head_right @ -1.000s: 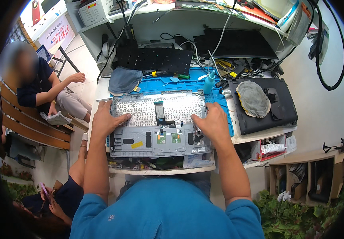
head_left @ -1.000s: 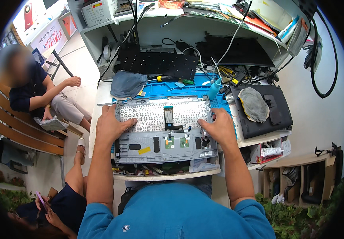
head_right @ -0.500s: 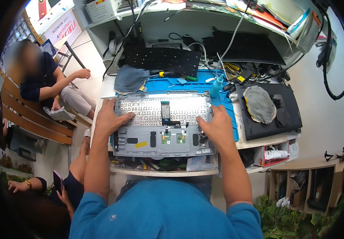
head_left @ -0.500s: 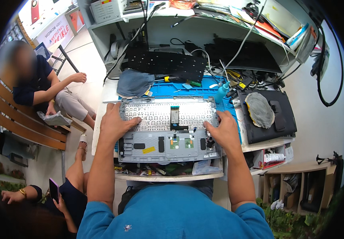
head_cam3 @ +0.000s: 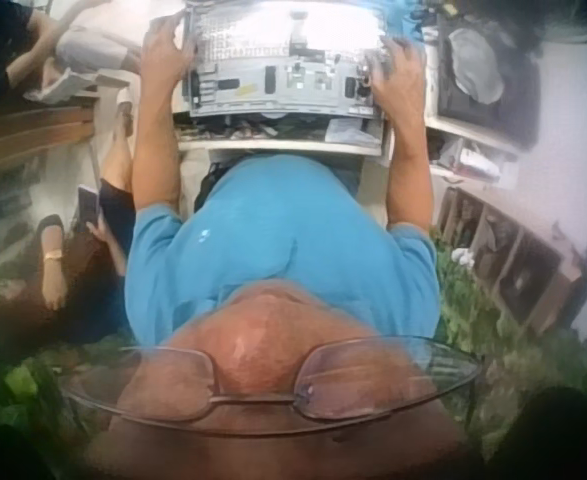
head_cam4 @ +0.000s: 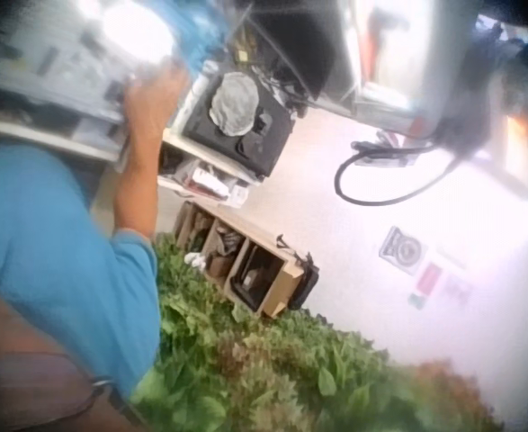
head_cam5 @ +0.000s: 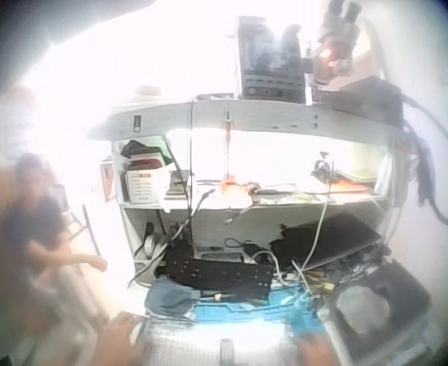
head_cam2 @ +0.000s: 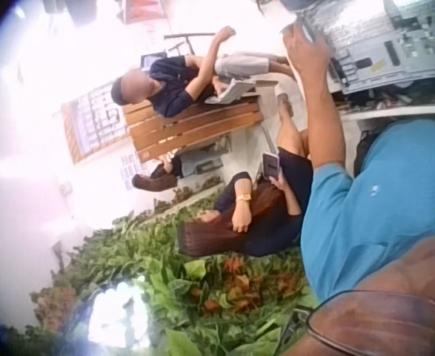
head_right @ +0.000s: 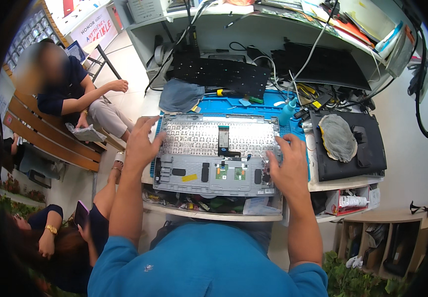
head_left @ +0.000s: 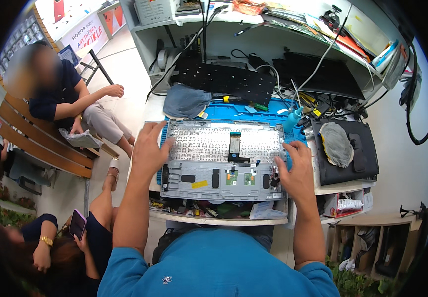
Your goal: The person is repairing a disassembled electronic device, likely a laptop, on a cluttered workbench. They handle internal components, connect cables, and use a screwdriver to secure parts. The person also uses a heat gun on the device and interacts with a nearby monitor.
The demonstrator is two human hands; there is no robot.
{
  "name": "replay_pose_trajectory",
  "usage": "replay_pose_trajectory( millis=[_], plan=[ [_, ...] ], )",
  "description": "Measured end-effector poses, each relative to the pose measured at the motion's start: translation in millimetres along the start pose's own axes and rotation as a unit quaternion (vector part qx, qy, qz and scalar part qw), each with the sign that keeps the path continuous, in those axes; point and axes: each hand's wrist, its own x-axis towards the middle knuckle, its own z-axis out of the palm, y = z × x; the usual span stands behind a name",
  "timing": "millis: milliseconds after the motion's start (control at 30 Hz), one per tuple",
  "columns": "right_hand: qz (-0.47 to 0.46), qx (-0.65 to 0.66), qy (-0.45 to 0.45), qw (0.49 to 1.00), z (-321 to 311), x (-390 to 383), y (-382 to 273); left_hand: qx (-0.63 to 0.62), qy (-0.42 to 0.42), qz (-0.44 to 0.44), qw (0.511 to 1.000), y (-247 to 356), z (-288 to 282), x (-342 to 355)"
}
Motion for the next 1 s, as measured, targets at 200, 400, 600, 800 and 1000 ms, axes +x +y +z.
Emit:
replay_pose_trajectory(
  millis=[200, 400, 600, 800, 1000],
  plan=[
    [-0.017, 0.007, -0.014, 1.0, -5, -8, 15, 0.085, -0.08, 0.08, 0.99, -50, 5, 54],
    [-0.01, 0.033, -0.017, 0.999, -13, -26, 21, 0.134, -0.084, 0.129, 0.979, -71, 10, 67],
    [0.016, 0.077, 0.006, 0.997, -22, -46, 16, 0.091, -0.011, 0.128, 0.988, -80, -2, 77],
    [-0.014, 0.023, 0.021, 0.999, -7, -46, 28, -0.038, -0.048, 0.233, 0.971, 10, 39, 113],
    [0.001, 0.036, 0.024, 0.999, -6, -39, 31, 0.023, -0.13, 0.26, 0.957, 52, 73, 141]
  ],
)
